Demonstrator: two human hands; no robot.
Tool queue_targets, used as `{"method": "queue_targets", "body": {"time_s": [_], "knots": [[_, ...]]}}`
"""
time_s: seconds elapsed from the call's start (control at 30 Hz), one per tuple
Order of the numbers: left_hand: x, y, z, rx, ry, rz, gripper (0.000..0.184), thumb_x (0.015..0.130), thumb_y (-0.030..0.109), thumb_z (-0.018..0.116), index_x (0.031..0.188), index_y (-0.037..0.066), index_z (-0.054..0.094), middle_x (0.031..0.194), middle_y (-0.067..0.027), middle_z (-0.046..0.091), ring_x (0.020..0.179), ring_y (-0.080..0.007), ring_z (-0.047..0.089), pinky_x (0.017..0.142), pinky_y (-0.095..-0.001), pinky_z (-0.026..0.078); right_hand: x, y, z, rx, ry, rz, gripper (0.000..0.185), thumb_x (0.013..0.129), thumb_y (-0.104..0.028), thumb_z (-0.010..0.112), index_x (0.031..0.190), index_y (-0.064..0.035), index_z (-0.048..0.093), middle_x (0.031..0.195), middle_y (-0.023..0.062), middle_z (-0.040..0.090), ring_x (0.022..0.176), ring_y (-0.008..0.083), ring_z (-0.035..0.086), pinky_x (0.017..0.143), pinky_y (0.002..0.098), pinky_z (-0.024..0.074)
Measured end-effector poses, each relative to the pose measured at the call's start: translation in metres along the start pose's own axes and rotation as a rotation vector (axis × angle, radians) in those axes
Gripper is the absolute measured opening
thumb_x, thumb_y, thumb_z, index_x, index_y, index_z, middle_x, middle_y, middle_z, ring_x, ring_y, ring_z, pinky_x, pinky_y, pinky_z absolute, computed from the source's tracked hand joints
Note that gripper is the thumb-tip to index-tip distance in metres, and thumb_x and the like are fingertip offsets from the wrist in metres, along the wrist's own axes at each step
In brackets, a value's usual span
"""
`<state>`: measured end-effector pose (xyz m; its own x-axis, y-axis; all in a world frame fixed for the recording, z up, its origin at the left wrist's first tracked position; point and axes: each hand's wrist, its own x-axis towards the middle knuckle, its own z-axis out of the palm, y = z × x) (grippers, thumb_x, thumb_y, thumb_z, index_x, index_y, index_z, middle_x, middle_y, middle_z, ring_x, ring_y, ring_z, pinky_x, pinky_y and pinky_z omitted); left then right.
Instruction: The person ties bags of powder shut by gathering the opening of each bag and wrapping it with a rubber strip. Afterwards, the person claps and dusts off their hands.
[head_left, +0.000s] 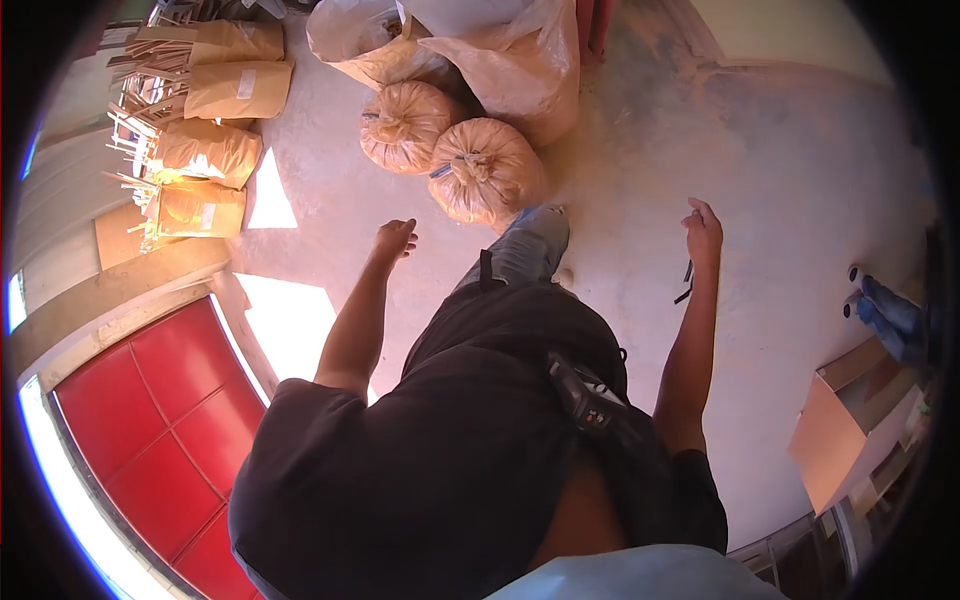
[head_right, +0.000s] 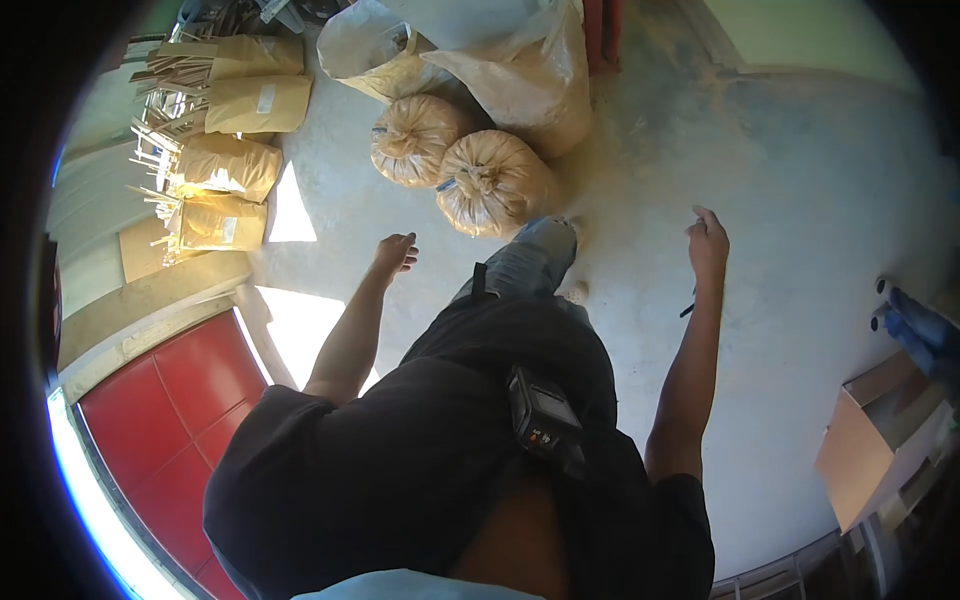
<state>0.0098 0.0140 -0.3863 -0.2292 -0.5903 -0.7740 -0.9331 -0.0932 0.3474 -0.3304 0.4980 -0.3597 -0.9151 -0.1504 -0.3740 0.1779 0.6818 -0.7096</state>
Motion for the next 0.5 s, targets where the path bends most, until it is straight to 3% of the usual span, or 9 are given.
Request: {"method": "queue_targets", "body": {"time_s": [0.1,0.17,0.2,0.27,0.33,0.4,0.43,0.5], "knots": [[0.023,0.067,0.047,-0.156,0.001,0.099,0.043,0.090,0.043,0.063,0.100,0.002,0.066,0.087,-0.0099,0.071,0.072,-0.0201,0.068,0.064,-0.0352,0.054,0.081,-0.062,0.003,-0.077,-0.011,-0.154,0.034,0.091,-0.017,0.047,0.116,-0.0017,0.066,0.097,0.0178,0.071,0.091,0.0281,0.066,0.084,0.0348,0.0486],[0.049,0.113,0.090,-0.188,0.069,0.349,0.047,0.087,0.044,0.067,0.098,-0.002,0.070,0.076,-0.0118,0.071,0.069,-0.0183,0.069,0.065,-0.0329,0.054,0.117,-0.083,0.021,-0.143,-0.030,-0.216,0.032,0.090,-0.016,0.050,0.113,-0.0011,0.066,0.093,0.0156,0.071,0.088,0.0242,0.065,0.081,0.0326,0.0484],[0.059,0.141,0.111,-0.155,0.124,0.392,0.043,0.087,0.039,0.067,0.100,-0.002,0.071,0.078,-0.0159,0.072,0.073,-0.0228,0.070,0.070,-0.0356,0.054,0.137,-0.096,0.019,-0.186,-0.038,-0.304,0.030,0.089,-0.016,0.052,0.109,-0.0006,0.067,0.089,0.0134,0.071,0.085,0.0203,0.065,0.078,0.0304,0.0482],[0.080,0.194,0.146,-0.106,0.206,0.552,0.034,0.087,0.033,0.066,0.101,0.002,0.071,0.087,-0.0184,0.072,0.083,-0.0315,0.070,0.077,-0.0409,0.054,0.171,-0.091,0.042,-0.249,-0.126,-0.228,0.028,0.088,-0.017,0.057,0.106,-0.0005,0.068,0.091,0.0146,0.071,0.085,0.0220,0.067,0.079,0.0318,0.0499],[0.099,0.246,0.170,-0.277,0.141,0.648,0.036,0.084,0.031,0.068,0.109,0.005,0.068,0.090,-0.0182,0.072,0.088,-0.0326,0.070,0.082,-0.0411,0.053,0.175,-0.113,0.053,-0.340,-0.235,-0.252,0.027,0.087,-0.018,0.060,0.107,-0.0021,0.068,0.092,0.0145,0.072,0.086,0.0242,0.069,0.080,0.0322,0.0513],[0.107,0.304,0.170,-0.051,0.171,0.592,0.044,0.084,0.029,0.066,0.124,0.010,0.061,0.103,-0.0164,0.069,0.100,-0.0347,0.065,0.089,-0.0449,0.051,0.186,-0.144,0.065,-0.432,-0.293,-0.291,0.024,0.088,-0.017,0.061,0.106,-0.0039,0.069,0.093,0.0152,0.072,0.088,0.0259,0.069,0.080,0.0339,0.0519],[0.098,0.330,0.162,-0.039,0.190,0.612,0.046,0.084,0.029,0.066,0.125,0.009,0.060,0.118,-0.0188,0.063,0.109,-0.0366,0.062,0.092,-0.0456,0.049,0.193,-0.156,0.068,-0.402,-0.316,-0.376,0.025,0.088,-0.017,0.061,0.108,-0.0056,0.069,0.095,0.0161,0.071,0.089,0.0301,0.069,0.080,0.0369,0.0525],[0.125,0.349,0.175,-0.045,0.263,0.642,0.047,0.084,0.028,0.066,0.125,0.007,0.059,0.123,-0.0199,0.059,0.112,-0.0376,0.061,0.094,-0.0453,0.049,0.200,-0.190,0.069,-0.472,-0.350,-0.490,0.027,0.088,-0.019,0.062,0.111,-0.0059,0.068,0.098,0.0159,0.070,0.091,0.0321,0.068,0.081,0.0389,0.0522]]}}
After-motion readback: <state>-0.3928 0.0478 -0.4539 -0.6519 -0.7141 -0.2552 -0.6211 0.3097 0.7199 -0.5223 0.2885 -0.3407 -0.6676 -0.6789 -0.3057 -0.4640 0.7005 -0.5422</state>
